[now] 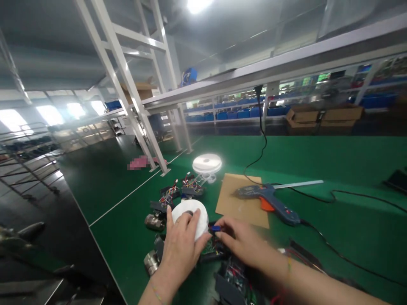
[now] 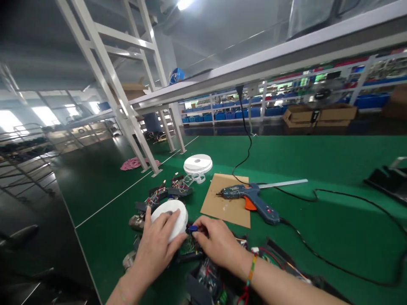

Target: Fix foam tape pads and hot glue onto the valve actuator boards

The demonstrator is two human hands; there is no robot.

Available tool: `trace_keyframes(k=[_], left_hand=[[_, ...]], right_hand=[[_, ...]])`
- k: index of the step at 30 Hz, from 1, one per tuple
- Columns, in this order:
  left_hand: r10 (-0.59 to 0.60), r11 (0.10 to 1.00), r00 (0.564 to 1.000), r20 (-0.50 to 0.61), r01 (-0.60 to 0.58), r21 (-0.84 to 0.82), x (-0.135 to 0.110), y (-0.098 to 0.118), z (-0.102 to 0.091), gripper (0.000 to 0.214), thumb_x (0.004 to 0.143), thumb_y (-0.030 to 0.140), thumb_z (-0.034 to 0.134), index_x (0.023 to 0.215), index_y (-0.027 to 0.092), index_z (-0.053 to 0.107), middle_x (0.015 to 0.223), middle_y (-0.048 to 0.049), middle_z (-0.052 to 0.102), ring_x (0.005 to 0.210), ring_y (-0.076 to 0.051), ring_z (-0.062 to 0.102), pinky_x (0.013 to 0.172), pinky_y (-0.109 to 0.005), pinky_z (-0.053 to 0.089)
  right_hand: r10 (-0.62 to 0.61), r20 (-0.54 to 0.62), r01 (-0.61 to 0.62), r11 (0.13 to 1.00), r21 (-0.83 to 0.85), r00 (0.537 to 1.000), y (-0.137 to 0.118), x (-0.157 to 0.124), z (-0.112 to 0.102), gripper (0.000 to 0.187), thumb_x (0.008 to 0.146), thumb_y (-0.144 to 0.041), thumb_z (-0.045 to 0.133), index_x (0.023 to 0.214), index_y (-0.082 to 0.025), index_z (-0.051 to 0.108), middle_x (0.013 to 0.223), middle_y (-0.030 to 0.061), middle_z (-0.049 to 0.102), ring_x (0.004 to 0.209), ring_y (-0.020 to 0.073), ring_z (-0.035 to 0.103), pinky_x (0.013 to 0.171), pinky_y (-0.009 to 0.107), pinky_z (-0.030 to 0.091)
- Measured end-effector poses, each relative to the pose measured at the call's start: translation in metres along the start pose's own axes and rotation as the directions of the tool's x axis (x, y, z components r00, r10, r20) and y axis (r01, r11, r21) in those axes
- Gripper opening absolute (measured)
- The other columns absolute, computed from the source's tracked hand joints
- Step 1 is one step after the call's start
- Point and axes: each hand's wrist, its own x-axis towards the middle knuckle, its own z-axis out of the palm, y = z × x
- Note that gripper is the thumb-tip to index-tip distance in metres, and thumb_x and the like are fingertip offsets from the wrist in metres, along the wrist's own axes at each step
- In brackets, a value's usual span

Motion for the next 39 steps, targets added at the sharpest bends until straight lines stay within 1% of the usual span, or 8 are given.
trace_keyframes(k=[5,10,23,28,31,33,36,39], left_hand=[[0.012,1.0,0.994,0.109,-0.014,0.018,-0.002,-0.004,0.002,0.049,0.096,0.034,0.056,0.141,0.019,0.044,0.108,-0.009,0.061,0.107,-0.027,0.061,0.11,-0.079,0.022],[0.019,1.0,0.987,0.162,-0.022,0.018,-0.002,-0.005,0.003,0.048,0.098,0.034,0.052,0.143,0.02,0.043,0.112,-0.0096,0.061,0.11,-0.026,0.06,0.112,-0.078,0.02],[-0.002,1.0,0.98,0.198,0.005,-0.012,0.0,-0.003,0.002,0.05,0.097,0.035,0.054,0.143,0.019,0.044,0.114,-0.0093,0.06,0.114,-0.026,0.059,0.114,-0.076,0.017],[0.003,0.999,0.982,0.191,0.004,-0.036,0.001,0.005,-0.003,0.049,0.097,0.031,0.049,0.144,0.016,0.044,0.111,-0.0104,0.059,0.111,-0.026,0.058,0.114,-0.072,0.026],[-0.002,0.999,0.991,0.137,0.007,-0.041,-0.002,0.01,-0.003,0.052,0.096,0.025,0.046,0.146,0.015,0.04,0.11,-0.0117,0.057,0.11,-0.027,0.057,0.113,-0.069,0.031],[-0.019,1.0,0.998,0.057,0.019,-0.015,-0.005,0.015,0.003,0.051,0.095,0.022,0.046,0.145,0.014,0.041,0.107,-0.0116,0.057,0.106,-0.027,0.058,0.11,-0.067,0.036],[-0.053,0.992,0.99,-0.128,0.067,0.108,-0.007,0.029,0.013,0.048,0.094,0.02,0.048,0.141,0.011,0.045,0.103,-0.0119,0.057,0.101,-0.028,0.058,0.106,-0.066,0.039],[-0.01,0.972,0.942,-0.335,0.088,0.218,-0.006,0.043,0.009,0.054,0.092,0.018,0.054,0.144,0.008,0.041,0.108,-0.0158,0.056,0.105,-0.03,0.056,0.108,-0.065,0.037]], right_hand=[[0.007,-0.038,-0.007,1.0,0.01,0.999,-0.004,0.0,-0.001,0.011,0.088,-0.013,0.061,0.093,-0.016,0.07,0.084,0.0036,0.073,0.079,0.0199,0.066,0.071,0.029,0.046],[-0.008,-0.055,0.007,1.0,-0.016,0.998,-0.005,-0.001,0.001,0.011,0.089,-0.012,0.064,0.095,-0.016,0.072,0.092,0.0059,0.075,0.088,0.0224,0.068,0.078,0.031,0.046],[-0.04,-0.054,0.034,0.995,-0.099,0.998,-0.008,0.002,0.005,0.01,0.09,-0.015,0.065,0.096,-0.016,0.072,0.094,0.0068,0.075,0.091,0.0226,0.068,0.081,0.031,0.048],[-0.036,-0.078,0.026,0.993,-0.119,0.996,-0.01,0.001,0.009,0.014,0.089,-0.016,0.062,0.098,-0.016,0.072,0.094,0.0092,0.075,0.091,0.0263,0.068,0.081,0.034,0.046],[0.005,-0.102,-0.012,0.997,-0.073,0.995,-0.012,0.002,0.009,0.014,0.088,-0.016,0.06,0.094,-0.017,0.072,0.091,0.0076,0.075,0.087,0.0248,0.068,0.077,0.033,0.046],[0.059,-0.11,-0.06,0.998,-0.006,0.992,-0.014,0.005,0.009,0.013,0.087,-0.014,0.06,0.09,-0.017,0.072,0.086,0.0054,0.076,0.08,0.0212,0.069,0.072,0.029,0.047],[0.17,-0.109,-0.158,0.982,0.106,0.979,-0.012,0.011,0.011,0.012,0.085,-0.012,0.059,0.085,-0.016,0.071,0.078,0.0035,0.075,0.07,0.0171,0.069,0.062,0.024,0.046],[0.278,-0.11,-0.256,0.949,0.182,0.954,-0.005,0.016,0.014,0.012,0.086,-0.014,0.057,0.079,-0.015,0.067,0.071,0.0045,0.073,0.066,0.0167,0.067,0.056,0.023,0.046]])
